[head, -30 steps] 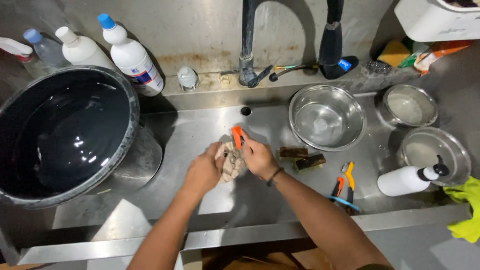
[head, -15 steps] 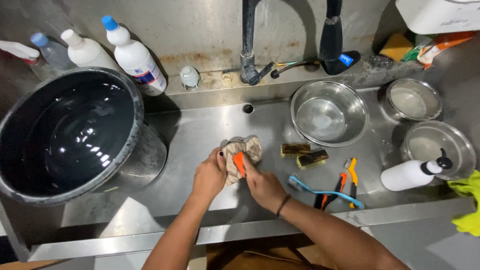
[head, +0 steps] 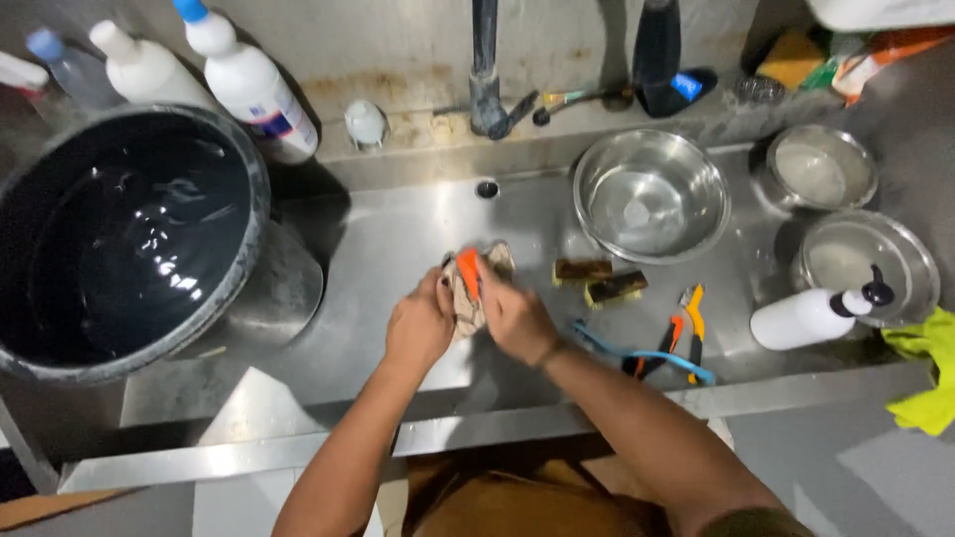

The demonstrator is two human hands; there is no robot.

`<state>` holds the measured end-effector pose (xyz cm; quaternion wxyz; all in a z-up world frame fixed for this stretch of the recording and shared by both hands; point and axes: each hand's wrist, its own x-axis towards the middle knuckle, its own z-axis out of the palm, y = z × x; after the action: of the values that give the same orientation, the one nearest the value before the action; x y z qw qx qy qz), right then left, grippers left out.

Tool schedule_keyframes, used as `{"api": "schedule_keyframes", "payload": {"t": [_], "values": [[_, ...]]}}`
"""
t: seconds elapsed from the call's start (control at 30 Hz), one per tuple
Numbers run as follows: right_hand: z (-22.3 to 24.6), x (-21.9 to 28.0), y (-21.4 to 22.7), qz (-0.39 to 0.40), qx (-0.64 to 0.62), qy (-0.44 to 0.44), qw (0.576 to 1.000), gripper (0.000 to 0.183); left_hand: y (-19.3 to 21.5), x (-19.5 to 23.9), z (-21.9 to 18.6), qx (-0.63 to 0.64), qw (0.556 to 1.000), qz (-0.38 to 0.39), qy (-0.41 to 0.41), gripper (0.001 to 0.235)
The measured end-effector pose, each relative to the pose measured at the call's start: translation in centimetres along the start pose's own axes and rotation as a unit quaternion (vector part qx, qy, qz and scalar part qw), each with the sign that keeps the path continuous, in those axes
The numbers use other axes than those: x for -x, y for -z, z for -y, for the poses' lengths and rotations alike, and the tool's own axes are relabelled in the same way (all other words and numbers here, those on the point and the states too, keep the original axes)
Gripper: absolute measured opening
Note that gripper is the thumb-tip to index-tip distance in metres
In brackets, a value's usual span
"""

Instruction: The person scrubs a beige sneaker in a stainless steel sink using an orange brush, a white spray bottle, and a yellow sponge. They repeatedly apply water and cleaning solution, scrub the upper and sole, and rinse the shoe under running water.

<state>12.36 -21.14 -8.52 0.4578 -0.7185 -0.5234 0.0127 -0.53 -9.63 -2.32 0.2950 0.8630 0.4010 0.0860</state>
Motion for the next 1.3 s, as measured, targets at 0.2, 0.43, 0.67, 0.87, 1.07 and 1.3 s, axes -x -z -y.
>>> {"api": "schedule_keyframes", "payload": {"t": [0.2, 0.43, 0.67, 0.87, 1.07, 1.3], "values": [[2.0, 3.9, 2.2, 0.193, 0.033, -0.121, 0.973, 0.056, 0.1, -1.3, 2.1, 0.016, 0.999, -0.010, 0.046, 0.051], [1.6, 1.5, 2.5, 0.001, 0.018, -0.074, 0.997, 0.047, -0.1, -0.8, -1.4, 0.017, 0.999, -0.028, 0.041, 0.049], [-6.2, 2.8, 9.1, 0.223, 0.085, -0.217, 0.946, 0.030, 2.2, -0.7, -1.0, 0.076, 0.995, -0.037, 0.049, 0.045], [-21.6, -4.2, 14.5, 0.161, 0.327, -0.308, 0.879, 0.034, 4.3, -0.5, -0.4, 0.149, 0.985, -0.048, 0.070, 0.047], [-3.8, -4.4, 11.0, 0.125, 0.242, -0.208, 0.939, 0.029, 3.0, -1.1, 0.2, 0.181, 0.975, -0.066, 0.113, 0.047], [0.6, -1.1, -0.7, -0.002, 0.138, 0.083, 0.987, 0.048, 2.8, -2.5, -0.3, 0.185, 0.967, -0.098, 0.146, 0.047]]}}
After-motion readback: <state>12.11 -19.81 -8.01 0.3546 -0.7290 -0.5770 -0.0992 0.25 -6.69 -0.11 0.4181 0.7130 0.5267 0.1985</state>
